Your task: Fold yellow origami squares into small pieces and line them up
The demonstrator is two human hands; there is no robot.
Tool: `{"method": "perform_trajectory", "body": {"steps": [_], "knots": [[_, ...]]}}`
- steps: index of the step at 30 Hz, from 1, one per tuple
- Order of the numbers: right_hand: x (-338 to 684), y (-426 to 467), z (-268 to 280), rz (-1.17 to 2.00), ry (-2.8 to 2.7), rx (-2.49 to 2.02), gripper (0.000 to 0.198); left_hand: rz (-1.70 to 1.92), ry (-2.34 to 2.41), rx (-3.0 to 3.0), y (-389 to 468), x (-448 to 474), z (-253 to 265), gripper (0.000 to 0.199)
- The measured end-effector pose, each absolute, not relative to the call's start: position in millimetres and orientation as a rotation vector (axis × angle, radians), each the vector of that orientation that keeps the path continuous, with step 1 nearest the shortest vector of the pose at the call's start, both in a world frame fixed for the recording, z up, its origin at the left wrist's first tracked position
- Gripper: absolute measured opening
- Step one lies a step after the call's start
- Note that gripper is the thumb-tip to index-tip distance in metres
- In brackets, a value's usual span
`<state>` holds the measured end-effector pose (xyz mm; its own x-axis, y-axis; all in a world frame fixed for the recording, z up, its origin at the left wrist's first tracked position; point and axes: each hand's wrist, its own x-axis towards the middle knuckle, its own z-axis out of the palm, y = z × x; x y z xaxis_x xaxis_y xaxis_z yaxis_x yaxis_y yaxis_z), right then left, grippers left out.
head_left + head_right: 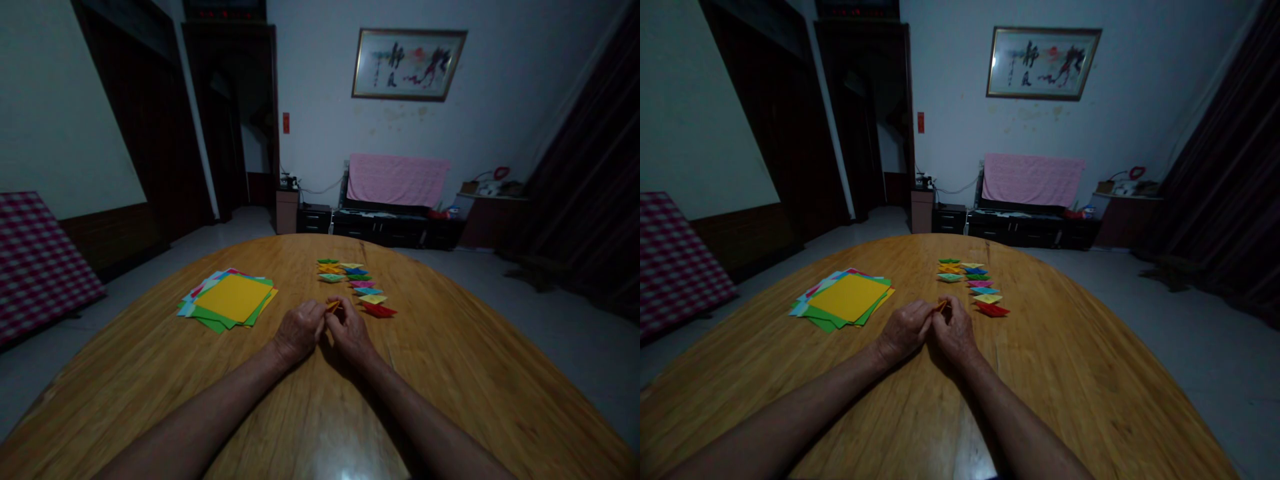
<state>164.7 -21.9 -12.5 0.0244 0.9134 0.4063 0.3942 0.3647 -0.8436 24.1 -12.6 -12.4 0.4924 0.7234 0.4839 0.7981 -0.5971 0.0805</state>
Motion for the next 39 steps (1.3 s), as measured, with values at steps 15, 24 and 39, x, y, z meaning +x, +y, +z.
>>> {"method": "perform_trajectory", "body": {"steps": [15, 24, 39], "knots": [[159.6, -24.6, -12.3, 0.655, -1.6, -1.101, 0.027, -1.073, -1.311, -2.596, -3.5, 15.7, -16.7, 0.024], [168.0, -21.4, -17.7, 0.403, -1.785, -1.15, 0.027, -1.239, -1.618, -2.603, -9.7, 25.0, -15.2, 0.014], [178.9, -17.0, -23.2, 0.157, -2.067, -1.144, 0.013, -0.996, -1.296, -2.636, -10.7, 17.8, -20.4, 0.013]]}}
